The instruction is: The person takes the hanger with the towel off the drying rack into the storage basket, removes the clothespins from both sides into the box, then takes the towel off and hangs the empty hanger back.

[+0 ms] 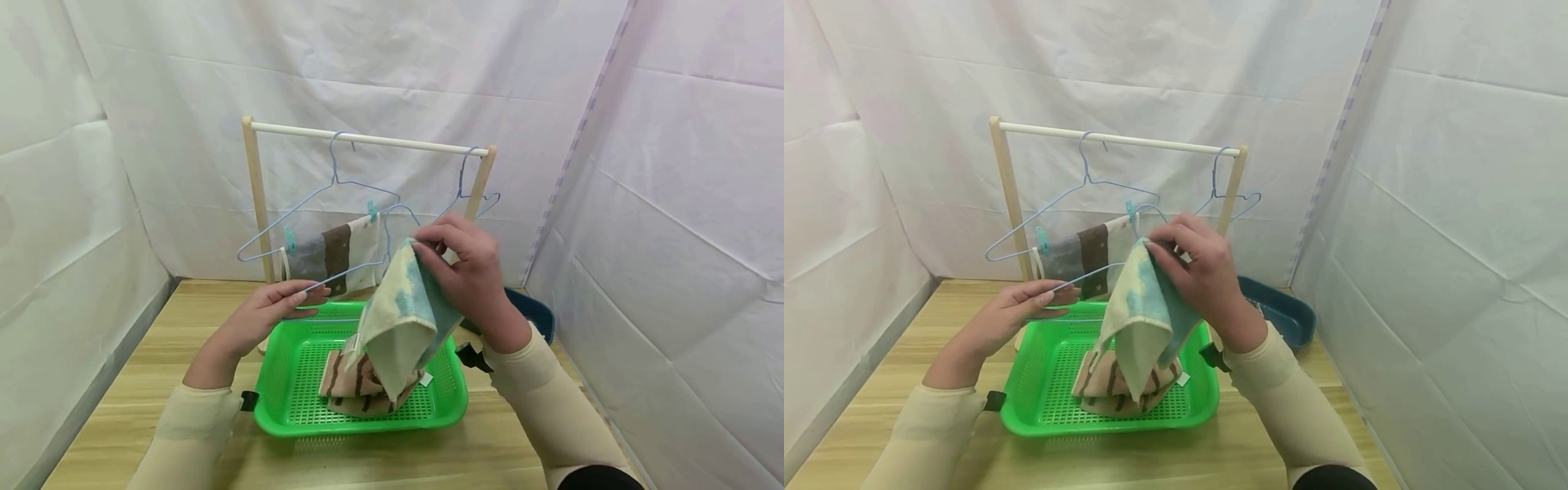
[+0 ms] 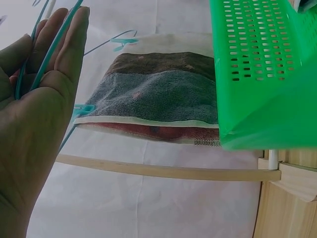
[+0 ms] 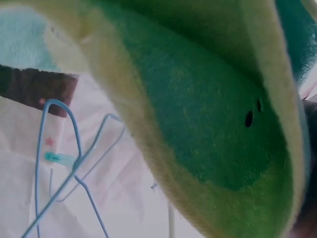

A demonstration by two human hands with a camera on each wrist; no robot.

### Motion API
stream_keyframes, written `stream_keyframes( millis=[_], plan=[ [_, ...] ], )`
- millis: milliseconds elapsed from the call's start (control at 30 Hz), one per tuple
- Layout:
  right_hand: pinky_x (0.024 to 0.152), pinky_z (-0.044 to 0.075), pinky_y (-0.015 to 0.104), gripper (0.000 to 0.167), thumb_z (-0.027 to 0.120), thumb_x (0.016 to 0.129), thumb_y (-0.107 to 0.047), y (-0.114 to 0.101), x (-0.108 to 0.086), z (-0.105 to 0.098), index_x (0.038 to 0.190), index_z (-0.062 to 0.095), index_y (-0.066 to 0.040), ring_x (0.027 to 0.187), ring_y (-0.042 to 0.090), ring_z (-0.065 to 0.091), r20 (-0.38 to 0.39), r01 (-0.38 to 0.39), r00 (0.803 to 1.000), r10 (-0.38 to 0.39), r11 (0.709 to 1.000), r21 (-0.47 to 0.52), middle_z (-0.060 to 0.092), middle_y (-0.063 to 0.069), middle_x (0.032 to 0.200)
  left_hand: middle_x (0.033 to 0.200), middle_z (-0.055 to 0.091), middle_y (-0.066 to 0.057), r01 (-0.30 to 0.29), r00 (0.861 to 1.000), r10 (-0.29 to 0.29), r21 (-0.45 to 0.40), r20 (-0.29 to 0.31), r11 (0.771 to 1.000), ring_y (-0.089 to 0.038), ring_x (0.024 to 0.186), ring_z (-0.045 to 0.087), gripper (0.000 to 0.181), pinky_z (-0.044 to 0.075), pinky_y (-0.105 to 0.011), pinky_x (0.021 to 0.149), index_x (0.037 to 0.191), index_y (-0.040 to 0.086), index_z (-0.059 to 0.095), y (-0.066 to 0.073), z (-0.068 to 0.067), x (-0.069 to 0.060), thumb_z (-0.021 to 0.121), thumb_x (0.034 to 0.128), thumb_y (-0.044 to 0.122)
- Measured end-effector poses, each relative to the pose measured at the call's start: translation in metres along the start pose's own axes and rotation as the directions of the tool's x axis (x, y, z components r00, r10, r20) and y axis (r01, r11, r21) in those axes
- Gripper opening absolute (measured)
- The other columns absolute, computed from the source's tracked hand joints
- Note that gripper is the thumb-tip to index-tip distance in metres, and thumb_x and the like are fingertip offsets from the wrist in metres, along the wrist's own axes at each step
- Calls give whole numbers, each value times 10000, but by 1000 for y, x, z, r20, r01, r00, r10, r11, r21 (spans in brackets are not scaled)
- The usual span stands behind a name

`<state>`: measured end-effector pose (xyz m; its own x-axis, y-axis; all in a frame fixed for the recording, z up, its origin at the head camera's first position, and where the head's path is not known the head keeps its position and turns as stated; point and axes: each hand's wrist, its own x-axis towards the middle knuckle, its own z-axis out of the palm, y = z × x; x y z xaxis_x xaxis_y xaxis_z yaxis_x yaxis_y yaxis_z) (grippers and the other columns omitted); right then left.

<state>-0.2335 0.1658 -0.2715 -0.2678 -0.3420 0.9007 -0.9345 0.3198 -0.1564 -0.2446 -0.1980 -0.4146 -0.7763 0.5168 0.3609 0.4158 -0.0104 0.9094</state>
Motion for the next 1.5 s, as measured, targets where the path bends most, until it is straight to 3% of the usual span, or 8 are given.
stream_keyframes(
  millis=[233, 367, 500, 667, 1100, 1200, 1300, 1500],
  plan=[
    [705, 569, 296, 76, 799, 1014, -10, -1, -10, 11, 1065, 814, -65, 826, 151, 652, 121, -2, 993, -6, 998, 63, 748, 47, 992, 1511, 679, -148, 13, 1000, -13, 13, -16, 1000, -343, 1396, 655, 377, 595, -377, 1090, 1527, -34, 607, 0, 1, -1, 472, 1205, 108],
    [719, 574, 265, 130, 814, 985, 26, -4, -16, 16, 1071, 810, -72, 838, 134, 646, 165, 3, 986, -23, 993, 120, 734, 39, 999, 1507, 686, -129, 17, 1000, -16, 22, -26, 1000, -317, 1390, 663, 376, 595, -369, 1088, 1527, -23, 612, -1, 1, 0, 478, 1205, 116],
    [718, 575, 257, 37, 791, 1045, -76, -5, -19, 18, 1077, 809, -73, 827, 136, 647, 166, 30, 985, -57, 987, 160, 728, 45, 997, 1514, 679, -136, 20, 999, -19, 23, -33, 1000, -234, 1377, 676, 379, 595, -361, 1086, 1531, -27, 607, -1, 0, 0, 478, 1205, 115],
    [713, 555, 244, 269, 689, 1129, -298, -8, -19, 17, 1070, 803, -61, 807, 137, 628, 143, 36, 988, -63, 982, 183, 717, 45, 974, 1514, 679, -136, 29, 999, -29, 20, -38, 999, -220, 1369, 682, 379, 598, -364, 1081, 1529, -34, 606, 2, 1, 1, 483, 1204, 118],
    [707, 553, 258, 211, 710, 1121, -237, -2, -19, 27, 1091, 805, -52, 819, 140, 627, 167, 26, 984, -62, 978, 209, 725, 46, 989, 1504, 688, -128, 41, 998, -40, 12, -44, 999, -207, 1356, 691, 376, 597, -368, 1084, 1522, -28, 613, 2, 1, 0, 489, 1204, 130],
    [705, 560, 296, 57, 771, 1058, -81, 0, -18, 34, 1101, 806, -67, 835, 141, 625, 203, 13, 977, -59, 976, 219, 720, 37, 995, 1499, 691, -125, 37, 998, -37, 10, -46, 999, -195, 1354, 691, 377, 598, -366, 1082, 1519, -37, 611, 3, 1, 0, 483, 1205, 129],
    [702, 582, 361, 164, 804, 991, 31, 1, -19, 40, 1107, 804, -85, 866, 144, 636, 250, -2, 967, -53, 977, 212, 725, 30, 1015, 1498, 693, -121, 35, 998, -34, 9, -44, 999, -200, 1361, 686, 380, 598, -361, 1081, 1523, -40, 605, 4, 0, -1, 479, 1206, 128],
    [727, 608, 373, 161, 812, 997, 9, 10, -32, 46, 1091, 803, -121, 920, 127, 665, 400, -27, 915, -44, 985, 170, 750, -2, 1060, 1523, 669, -161, 32, 999, -32, 2, -38, 999, -200, 1373, 679, 389, 594, -358, 1086, 1540, -44, 587, 2, -3, -3, 471, 1207, 118]
  ],
)
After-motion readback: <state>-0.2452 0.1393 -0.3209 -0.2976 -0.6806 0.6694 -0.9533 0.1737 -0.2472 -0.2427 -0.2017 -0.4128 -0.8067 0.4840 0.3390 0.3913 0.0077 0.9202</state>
